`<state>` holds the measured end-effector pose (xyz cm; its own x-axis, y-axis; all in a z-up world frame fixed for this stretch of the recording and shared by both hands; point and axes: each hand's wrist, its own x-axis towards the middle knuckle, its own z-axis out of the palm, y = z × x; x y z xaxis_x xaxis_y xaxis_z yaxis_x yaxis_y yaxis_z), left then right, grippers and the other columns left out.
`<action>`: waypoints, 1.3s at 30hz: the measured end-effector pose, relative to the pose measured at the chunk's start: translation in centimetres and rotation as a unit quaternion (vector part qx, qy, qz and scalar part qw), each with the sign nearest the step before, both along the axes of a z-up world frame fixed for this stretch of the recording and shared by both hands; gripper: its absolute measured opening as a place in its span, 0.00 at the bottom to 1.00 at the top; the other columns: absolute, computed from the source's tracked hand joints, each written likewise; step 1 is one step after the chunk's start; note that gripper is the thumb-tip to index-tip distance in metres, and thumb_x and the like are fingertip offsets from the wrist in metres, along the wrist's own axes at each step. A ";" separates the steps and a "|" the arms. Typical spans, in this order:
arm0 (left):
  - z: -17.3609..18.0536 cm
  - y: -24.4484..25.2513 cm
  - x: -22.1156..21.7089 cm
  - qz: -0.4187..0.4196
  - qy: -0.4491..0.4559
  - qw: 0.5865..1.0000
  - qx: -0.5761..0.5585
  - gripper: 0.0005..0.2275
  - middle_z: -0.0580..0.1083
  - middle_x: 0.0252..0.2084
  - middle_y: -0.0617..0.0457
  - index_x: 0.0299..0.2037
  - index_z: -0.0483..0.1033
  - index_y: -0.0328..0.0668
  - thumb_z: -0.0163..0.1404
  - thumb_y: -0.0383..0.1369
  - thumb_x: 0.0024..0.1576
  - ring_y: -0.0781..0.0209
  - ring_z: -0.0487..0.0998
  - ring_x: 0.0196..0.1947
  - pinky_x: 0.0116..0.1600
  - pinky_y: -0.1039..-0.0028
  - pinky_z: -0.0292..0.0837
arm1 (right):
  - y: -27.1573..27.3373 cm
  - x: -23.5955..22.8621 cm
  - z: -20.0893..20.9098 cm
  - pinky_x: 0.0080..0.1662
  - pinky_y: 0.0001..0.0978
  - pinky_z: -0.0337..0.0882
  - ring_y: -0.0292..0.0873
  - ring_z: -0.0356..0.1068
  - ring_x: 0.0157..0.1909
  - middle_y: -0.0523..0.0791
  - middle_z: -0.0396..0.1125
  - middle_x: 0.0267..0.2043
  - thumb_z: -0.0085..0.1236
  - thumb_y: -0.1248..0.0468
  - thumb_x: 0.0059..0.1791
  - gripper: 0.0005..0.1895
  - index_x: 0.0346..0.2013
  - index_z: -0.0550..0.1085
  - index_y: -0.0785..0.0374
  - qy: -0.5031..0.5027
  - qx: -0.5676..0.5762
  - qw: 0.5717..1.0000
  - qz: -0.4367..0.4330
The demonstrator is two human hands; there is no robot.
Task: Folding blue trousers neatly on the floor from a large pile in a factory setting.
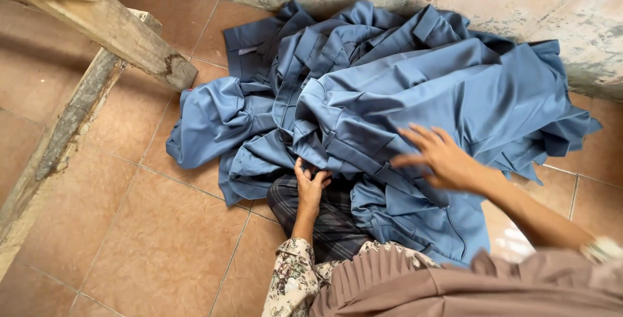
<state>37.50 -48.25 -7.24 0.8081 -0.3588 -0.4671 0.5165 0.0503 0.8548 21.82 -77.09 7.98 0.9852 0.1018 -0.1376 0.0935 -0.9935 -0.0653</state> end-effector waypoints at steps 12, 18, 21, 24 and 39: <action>-4.3 -1.3 -2.6 -0.135 -0.174 0.956 0.196 0.30 0.70 0.50 0.34 0.62 0.72 0.42 0.65 0.47 0.51 0.39 0.81 0.49 0.52 0.63 0.81 | -2.6 -6.3 -9.6 0.69 0.56 0.55 0.42 0.52 0.77 0.43 0.46 0.79 0.59 0.65 0.29 0.41 0.55 0.70 0.31 -0.038 -0.052 0.997 -0.041; -3.5 -0.3 -0.8 -0.006 -0.146 0.982 0.121 0.07 0.81 0.31 0.49 0.37 0.83 0.51 0.60 0.41 0.57 0.57 0.85 0.34 0.39 0.73 0.82 | -5.3 7.9 -1.4 0.57 0.40 0.71 0.46 0.74 0.57 0.40 0.76 0.48 0.68 0.58 0.46 0.14 0.46 0.81 0.45 -0.213 0.240 0.925 -0.204; 3.3 1.0 0.0 0.047 -0.138 0.984 -0.103 0.08 0.76 0.37 0.54 0.41 0.76 0.30 0.52 0.30 0.62 0.69 0.75 0.35 0.48 0.78 0.77 | -4.0 13.5 10.5 0.41 0.31 0.67 0.42 0.68 0.36 0.51 0.75 0.44 0.66 0.75 0.55 0.08 0.50 0.80 0.71 -0.316 0.266 0.907 -0.085; 10.5 2.5 0.8 0.108 -0.203 0.964 -0.133 0.09 0.78 0.41 0.52 0.45 0.75 0.30 0.51 0.32 0.63 0.67 0.79 0.37 0.50 0.78 0.77 | -0.7 15.8 16.4 0.41 0.33 0.68 0.44 0.66 0.37 0.55 0.72 0.44 0.74 0.82 0.56 0.16 0.56 0.78 0.82 -0.413 0.247 0.876 -0.029; -3.9 8.2 0.9 0.207 -0.062 0.963 0.160 0.11 0.78 0.24 0.40 0.31 0.77 0.39 0.62 0.37 0.56 0.59 0.82 0.21 0.27 0.76 0.80 | 13.9 18.4 -2.9 0.61 0.63 0.60 0.59 0.52 0.73 0.52 0.51 0.74 0.63 0.37 0.42 0.43 0.69 0.64 0.44 -0.011 0.062 0.998 -0.027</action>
